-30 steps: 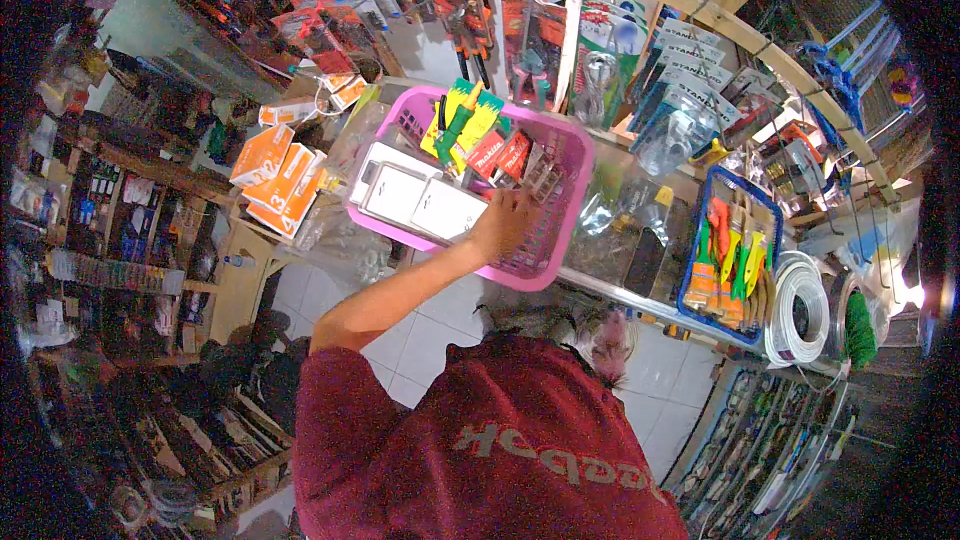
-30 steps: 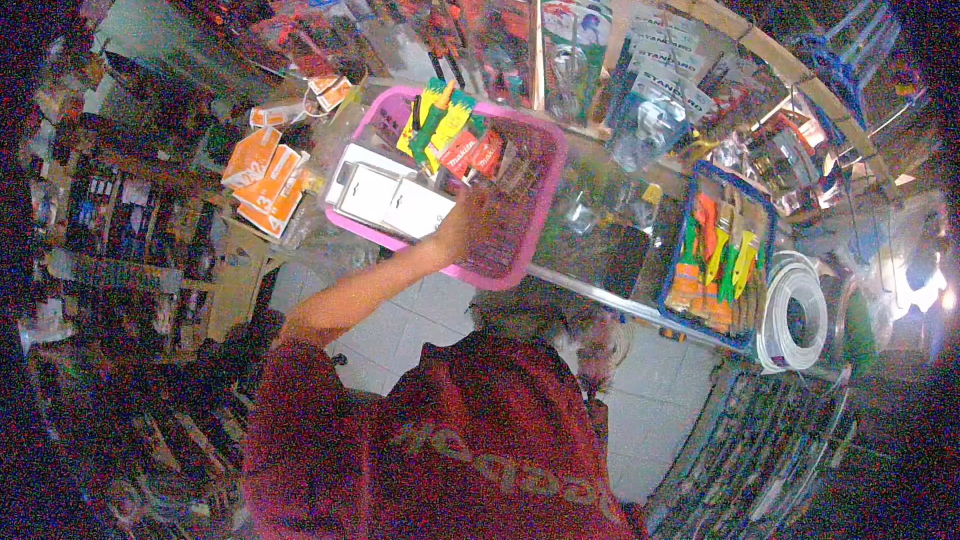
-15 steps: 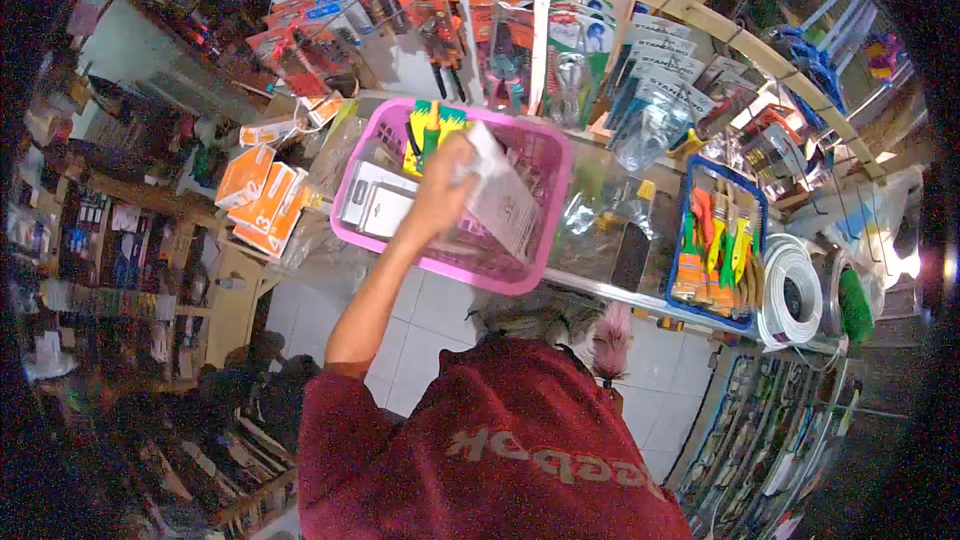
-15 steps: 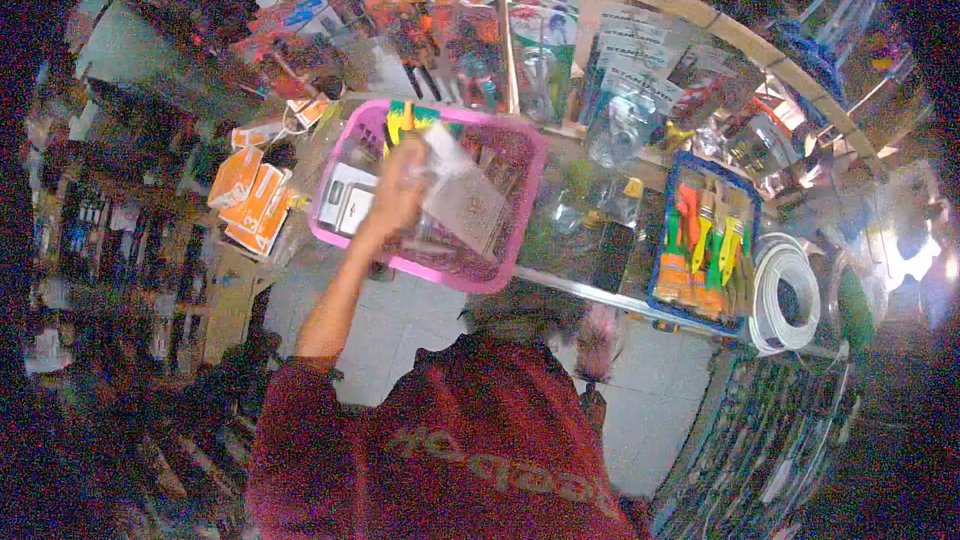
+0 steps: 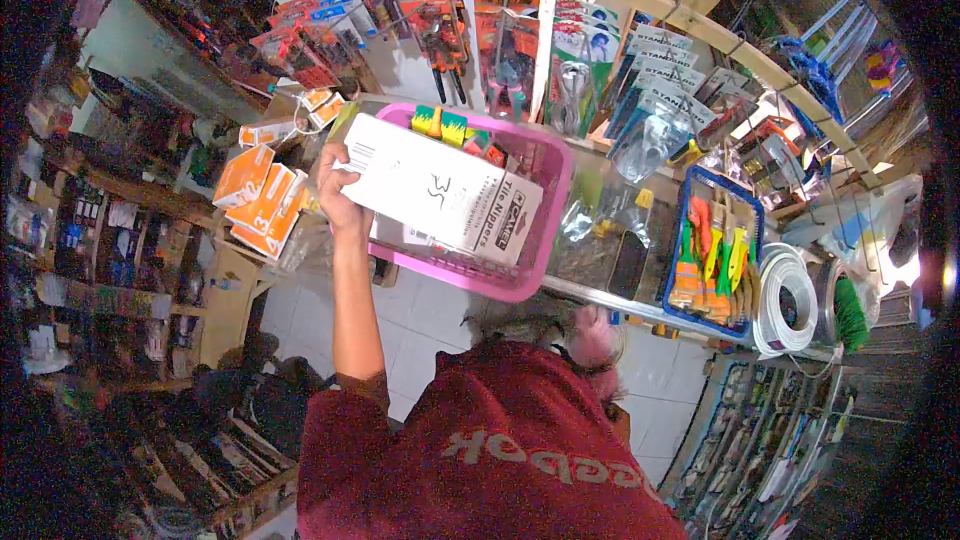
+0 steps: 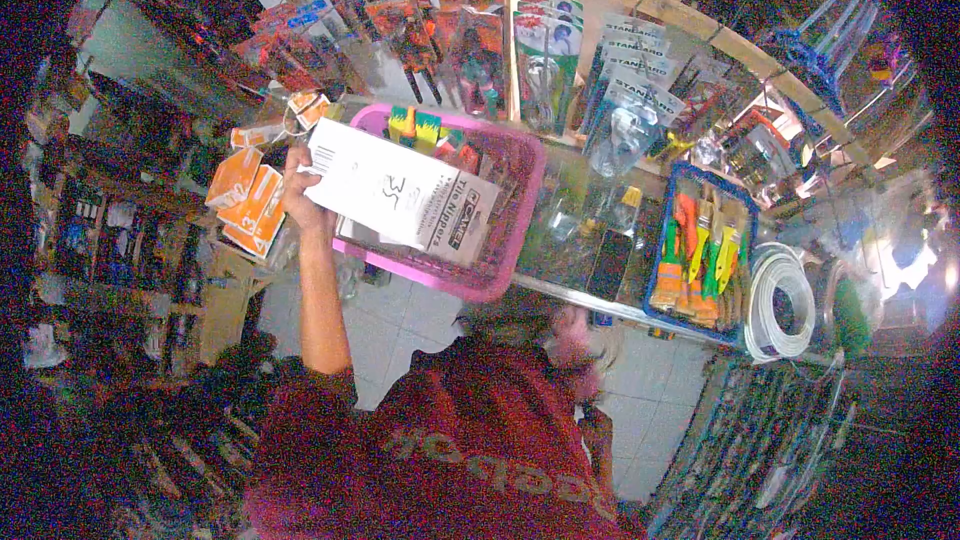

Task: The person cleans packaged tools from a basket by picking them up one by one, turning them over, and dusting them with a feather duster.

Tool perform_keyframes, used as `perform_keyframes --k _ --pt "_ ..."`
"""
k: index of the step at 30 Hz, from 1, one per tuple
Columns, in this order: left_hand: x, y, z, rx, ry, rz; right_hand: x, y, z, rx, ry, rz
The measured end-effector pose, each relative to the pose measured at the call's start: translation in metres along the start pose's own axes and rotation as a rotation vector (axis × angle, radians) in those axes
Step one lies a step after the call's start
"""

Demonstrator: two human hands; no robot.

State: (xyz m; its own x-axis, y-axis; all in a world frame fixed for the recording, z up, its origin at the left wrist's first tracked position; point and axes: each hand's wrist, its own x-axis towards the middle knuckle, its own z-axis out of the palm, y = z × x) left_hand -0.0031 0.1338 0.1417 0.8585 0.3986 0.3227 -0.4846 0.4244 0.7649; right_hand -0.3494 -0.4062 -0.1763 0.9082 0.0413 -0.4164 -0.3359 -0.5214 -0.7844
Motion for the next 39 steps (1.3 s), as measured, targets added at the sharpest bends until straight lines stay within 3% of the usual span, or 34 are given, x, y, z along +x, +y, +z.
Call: perform_keyframes --k 5,13,18,19,20,22,25,26,29,34,39 --pt "-0.019 0.006 -0.006 -0.123 0.134 -0.010 0.020 -0.020 -0.024 -0.139 0.183 -0.104" --pt "-0.077 0.003 0.026 -0.141 0.339 -0.022 0.150 -0.282 -0.016 0.197 0.204 -0.323" --pt "-0.116 -0.012 0.028 -0.113 0.358 -0.035 0.147 -0.404 -0.020 0.654 0.145 -0.424" --pt "-0.118 -0.004 0.035 -0.133 0.373 -0.046 0.144 -0.414 -0.024 0.554 0.147 -0.446" --pt "-0.119 0.006 0.046 -0.154 0.389 -0.053 0.143 -0.419 -0.030 0.452 0.146 -0.474" --pt "-0.122 0.016 0.048 -0.191 0.328 -0.008 0.142 -0.432 -0.028 0.576 0.114 -0.338" --pt "-0.132 0.022 0.043 -0.171 0.386 -0.122 0.146 -0.418 -0.020 0.609 0.116 -0.285" --pt "-0.134 0.022 0.041 -0.155 0.404 -0.107 0.152 -0.407 -0.015 0.497 0.162 -0.491" --pt "-0.140 0.016 0.029 -0.035 0.466 -0.170 0.133 -0.433 -0.013 0.758 0.050 -0.156" --pt "-0.135 0.021 0.034 0.057 0.396 -0.180 0.173 -0.393 -0.002 0.595 0.212 -0.499" --pt "-0.136 0.011 0.038 0.066 0.326 -0.185 0.164 -0.386 -0.014 0.612 0.165 -0.403"
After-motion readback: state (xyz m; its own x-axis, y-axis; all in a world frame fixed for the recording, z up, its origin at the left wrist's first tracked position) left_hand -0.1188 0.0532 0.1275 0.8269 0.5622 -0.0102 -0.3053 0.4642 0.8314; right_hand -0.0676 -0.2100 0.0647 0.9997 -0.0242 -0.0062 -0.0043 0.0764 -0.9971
